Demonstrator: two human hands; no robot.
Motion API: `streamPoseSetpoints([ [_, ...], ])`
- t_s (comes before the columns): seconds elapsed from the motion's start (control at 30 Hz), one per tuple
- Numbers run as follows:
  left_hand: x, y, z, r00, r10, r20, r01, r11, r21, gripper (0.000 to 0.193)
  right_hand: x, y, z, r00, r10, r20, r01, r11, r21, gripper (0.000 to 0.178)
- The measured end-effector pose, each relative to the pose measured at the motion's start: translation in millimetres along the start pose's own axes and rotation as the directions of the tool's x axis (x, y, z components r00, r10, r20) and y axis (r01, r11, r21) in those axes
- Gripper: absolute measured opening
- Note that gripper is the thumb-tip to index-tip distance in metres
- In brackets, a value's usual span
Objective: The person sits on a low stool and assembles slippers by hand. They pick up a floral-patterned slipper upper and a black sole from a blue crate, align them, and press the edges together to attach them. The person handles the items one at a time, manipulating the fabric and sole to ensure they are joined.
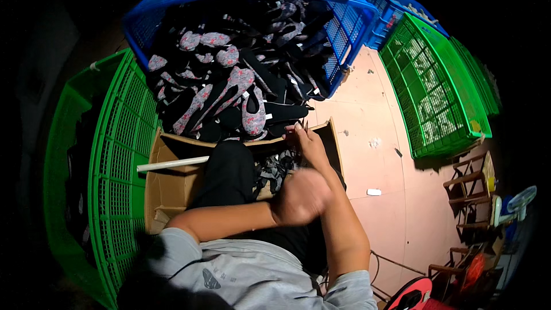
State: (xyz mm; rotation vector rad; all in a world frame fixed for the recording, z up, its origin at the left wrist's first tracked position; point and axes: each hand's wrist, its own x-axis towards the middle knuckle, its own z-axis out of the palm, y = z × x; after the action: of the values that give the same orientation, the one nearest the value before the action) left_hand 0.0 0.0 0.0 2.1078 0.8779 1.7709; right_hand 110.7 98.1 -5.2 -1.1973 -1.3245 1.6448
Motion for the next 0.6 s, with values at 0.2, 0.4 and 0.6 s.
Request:
streamPoseSetpoints([
  [0.2,9,-66,-9,0.81,-0.579,0.095,0.585,0.785,-0.201,0.035,1,-19,14,0.995,-0.01,0.103,0.003,0.997,0.074,0.044],
  [0.4,15,-75,-45,0.512,-0.73,0.452,0.831,0.289,-0.475,0.03,8,-7,17,0.985,0.097,0.143,-0.081,0.99,-0.113,0.048],
  [0.6,28,-82,-101,0.572,-0.779,0.258,0.793,0.443,-0.419,0.037,27,3,18,0.972,0.003,0.236,-0.079,0.946,0.315,0.06],
])
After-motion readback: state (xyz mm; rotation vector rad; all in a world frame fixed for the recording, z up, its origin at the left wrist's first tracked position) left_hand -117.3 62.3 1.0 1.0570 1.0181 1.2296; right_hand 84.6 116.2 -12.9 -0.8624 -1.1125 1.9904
